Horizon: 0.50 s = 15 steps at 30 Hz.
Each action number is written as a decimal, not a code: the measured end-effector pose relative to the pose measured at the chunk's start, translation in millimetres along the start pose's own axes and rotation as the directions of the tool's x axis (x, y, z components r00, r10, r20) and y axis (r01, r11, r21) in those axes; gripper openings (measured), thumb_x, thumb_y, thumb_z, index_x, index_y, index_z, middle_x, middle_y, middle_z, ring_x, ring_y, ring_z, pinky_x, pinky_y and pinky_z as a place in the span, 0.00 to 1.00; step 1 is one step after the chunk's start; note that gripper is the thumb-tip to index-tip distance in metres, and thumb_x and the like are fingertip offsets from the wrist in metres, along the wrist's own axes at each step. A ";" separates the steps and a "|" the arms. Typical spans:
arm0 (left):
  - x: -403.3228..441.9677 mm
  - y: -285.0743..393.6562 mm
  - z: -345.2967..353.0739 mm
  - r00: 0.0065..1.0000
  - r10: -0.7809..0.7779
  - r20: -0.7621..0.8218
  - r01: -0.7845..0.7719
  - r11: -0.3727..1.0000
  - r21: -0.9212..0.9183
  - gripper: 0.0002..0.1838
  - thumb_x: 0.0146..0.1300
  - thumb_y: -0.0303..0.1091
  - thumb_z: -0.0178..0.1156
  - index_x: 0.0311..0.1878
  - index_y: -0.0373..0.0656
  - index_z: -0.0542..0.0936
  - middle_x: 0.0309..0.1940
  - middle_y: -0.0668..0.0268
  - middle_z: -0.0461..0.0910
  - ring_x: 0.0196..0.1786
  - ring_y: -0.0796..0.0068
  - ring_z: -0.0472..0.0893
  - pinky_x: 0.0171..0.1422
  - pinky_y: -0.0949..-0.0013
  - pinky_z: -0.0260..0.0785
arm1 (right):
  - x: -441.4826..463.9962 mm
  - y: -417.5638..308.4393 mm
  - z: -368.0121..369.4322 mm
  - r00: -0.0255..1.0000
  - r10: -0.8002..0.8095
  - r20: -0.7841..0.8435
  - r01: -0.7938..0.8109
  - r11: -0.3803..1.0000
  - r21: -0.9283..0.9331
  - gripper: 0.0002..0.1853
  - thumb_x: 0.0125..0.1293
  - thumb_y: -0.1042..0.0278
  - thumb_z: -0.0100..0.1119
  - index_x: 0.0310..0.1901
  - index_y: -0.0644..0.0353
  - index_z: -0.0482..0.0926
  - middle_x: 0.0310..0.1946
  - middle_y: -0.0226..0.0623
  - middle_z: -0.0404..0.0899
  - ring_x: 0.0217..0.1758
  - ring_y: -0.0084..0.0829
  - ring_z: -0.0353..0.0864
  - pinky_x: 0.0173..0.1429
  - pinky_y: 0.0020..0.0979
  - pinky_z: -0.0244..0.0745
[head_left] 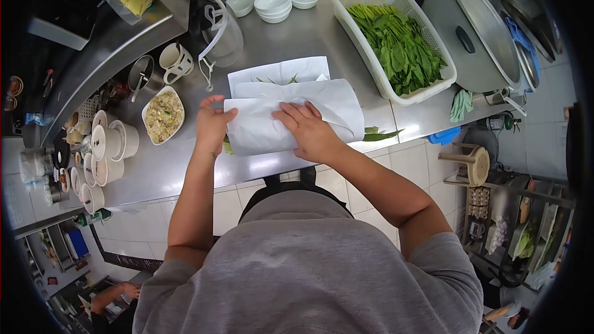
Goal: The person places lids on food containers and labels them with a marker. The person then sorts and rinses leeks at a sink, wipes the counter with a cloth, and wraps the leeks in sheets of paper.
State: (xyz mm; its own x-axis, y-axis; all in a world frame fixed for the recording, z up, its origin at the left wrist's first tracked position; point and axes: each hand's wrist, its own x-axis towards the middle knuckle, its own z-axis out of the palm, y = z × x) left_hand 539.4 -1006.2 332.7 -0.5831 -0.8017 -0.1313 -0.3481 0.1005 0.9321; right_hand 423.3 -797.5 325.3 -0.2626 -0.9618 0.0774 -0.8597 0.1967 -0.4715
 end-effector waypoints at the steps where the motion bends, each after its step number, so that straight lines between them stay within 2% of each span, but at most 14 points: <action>1: -1.0 18.7 -2.2 1.000 -0.012 -0.009 0.013 0.987 0.161 0.24 0.55 0.22 0.63 0.55 0.37 0.68 0.25 0.59 0.80 0.23 0.69 0.79 0.31 0.70 0.71 | 1.6 -1.6 -3.8 1.000 -0.008 -0.008 0.008 1.000 0.006 0.47 0.37 0.76 0.68 0.66 0.56 0.61 0.67 0.45 0.60 0.70 0.43 0.60 0.75 0.47 0.52; 2: -15.6 35.8 2.7 0.998 -0.044 0.037 0.031 0.953 0.302 0.26 0.54 0.28 0.66 0.56 0.38 0.68 0.46 0.53 0.79 0.43 0.64 0.81 0.49 0.64 0.72 | 4.4 -2.3 -6.3 1.000 -0.012 -0.024 0.012 1.000 0.011 0.44 0.38 0.79 0.65 0.64 0.59 0.63 0.66 0.47 0.61 0.69 0.44 0.61 0.75 0.46 0.54; 3: -35.6 36.9 14.8 0.998 -0.037 0.043 0.023 0.953 0.301 0.26 0.54 0.28 0.66 0.56 0.38 0.68 0.46 0.53 0.79 0.43 0.64 0.81 0.49 0.64 0.72 | 6.1 -1.3 -7.0 1.000 -0.006 -0.030 0.007 1.000 0.008 0.44 0.38 0.79 0.65 0.64 0.59 0.63 0.66 0.47 0.61 0.69 0.44 0.61 0.75 0.46 0.54; 4: -57.5 33.8 26.6 0.914 0.347 0.211 -0.403 0.704 0.585 0.32 0.52 0.36 0.68 0.59 0.38 0.67 0.55 0.52 0.73 0.55 0.59 0.74 0.60 0.55 0.63 | 6.9 0.4 -6.6 1.000 -0.022 -0.014 0.022 1.000 0.004 0.44 0.39 0.78 0.67 0.64 0.60 0.63 0.65 0.47 0.62 0.68 0.44 0.61 0.74 0.46 0.55; 5: -68.4 29.1 36.0 0.666 0.580 0.470 -0.686 0.227 0.692 0.38 0.50 0.44 0.71 0.62 0.38 0.66 0.63 0.51 0.68 0.66 0.54 0.68 0.71 0.46 0.53 | 6.2 3.3 -6.0 0.999 -0.037 0.007 0.037 0.999 0.000 0.44 0.39 0.77 0.68 0.64 0.61 0.63 0.65 0.47 0.62 0.68 0.44 0.62 0.74 0.46 0.55; 6: -65.1 18.9 39.6 0.663 0.579 0.475 -0.692 0.231 0.684 0.38 0.50 0.44 0.71 0.62 0.38 0.66 0.63 0.51 0.68 0.66 0.54 0.68 0.71 0.46 0.53 | 6.2 7.0 -3.0 1.000 -0.026 0.010 0.026 1.000 -0.001 0.44 0.39 0.77 0.68 0.64 0.61 0.63 0.65 0.47 0.62 0.68 0.44 0.62 0.74 0.46 0.55; 8: -53.7 -5.5 38.8 0.736 0.440 0.515 -0.677 0.449 0.584 0.50 0.45 0.57 0.70 0.66 0.36 0.63 0.71 0.55 0.57 0.76 0.56 0.48 0.76 0.41 0.29 | 8.9 16.7 2.5 0.999 -0.051 0.008 0.051 0.996 0.067 0.46 0.40 0.67 0.73 0.66 0.58 0.63 0.67 0.46 0.62 0.70 0.44 0.60 0.75 0.48 0.50; 9: -55.8 -9.4 39.9 0.739 0.433 0.516 -0.673 0.457 0.581 0.50 0.45 0.57 0.70 0.66 0.36 0.63 0.71 0.55 0.57 0.76 0.56 0.48 0.76 0.41 0.29 | 8.4 22.7 0.0 0.999 -0.048 0.018 0.047 0.996 0.069 0.46 0.40 0.67 0.73 0.66 0.58 0.63 0.67 0.46 0.62 0.70 0.44 0.60 0.75 0.48 0.50; 11: -53.5 -13.4 40.1 0.755 0.449 0.478 -0.654 0.454 0.605 0.56 0.39 0.61 0.71 0.68 0.35 0.62 0.69 0.54 0.59 0.75 0.55 0.53 0.76 0.43 0.34 | 9.4 36.1 -8.6 0.989 -0.148 -0.001 0.145 0.972 0.184 0.44 0.43 0.62 0.73 0.65 0.58 0.65 0.67 0.47 0.63 0.71 0.45 0.59 0.75 0.47 0.50; 12: -53.0 -16.1 39.2 0.763 0.438 0.475 -0.645 0.466 0.606 0.55 0.39 0.61 0.72 0.67 0.36 0.62 0.70 0.55 0.58 0.75 0.54 0.52 0.76 0.42 0.34 | 5.7 41.1 -16.3 0.989 -0.148 -0.019 0.149 0.978 0.148 0.43 0.46 0.57 0.72 0.65 0.58 0.66 0.68 0.48 0.62 0.73 0.45 0.57 0.75 0.49 0.48; 13: -52.6 -18.9 39.1 0.765 0.438 0.472 -0.642 0.468 0.607 0.55 0.39 0.61 0.72 0.67 0.36 0.62 0.70 0.55 0.58 0.75 0.54 0.52 0.76 0.42 0.34 | 1.1 45.8 -22.8 0.988 -0.151 -0.016 0.152 0.977 0.147 0.43 0.46 0.57 0.72 0.65 0.58 0.66 0.68 0.48 0.62 0.73 0.45 0.57 0.75 0.49 0.48; 15: -54.9 -25.6 40.6 0.759 0.478 0.442 -0.647 0.477 0.595 0.56 0.40 0.62 0.71 0.67 0.36 0.62 0.70 0.55 0.58 0.75 0.52 0.52 0.75 0.40 0.33 | -14.3 52.3 -32.4 0.992 -0.017 -0.127 0.004 0.994 -0.105 0.44 0.48 0.50 0.71 0.66 0.56 0.65 0.70 0.47 0.59 0.75 0.45 0.54 0.74 0.62 0.37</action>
State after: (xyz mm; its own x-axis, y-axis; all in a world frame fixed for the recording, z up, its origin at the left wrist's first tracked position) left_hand 550.5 -940.8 302.4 -0.9334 -0.3001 0.1966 -0.2255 0.9170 0.3290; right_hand 367.9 -767.3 328.0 -0.3012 -0.9330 0.1968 -0.9019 0.2118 -0.3764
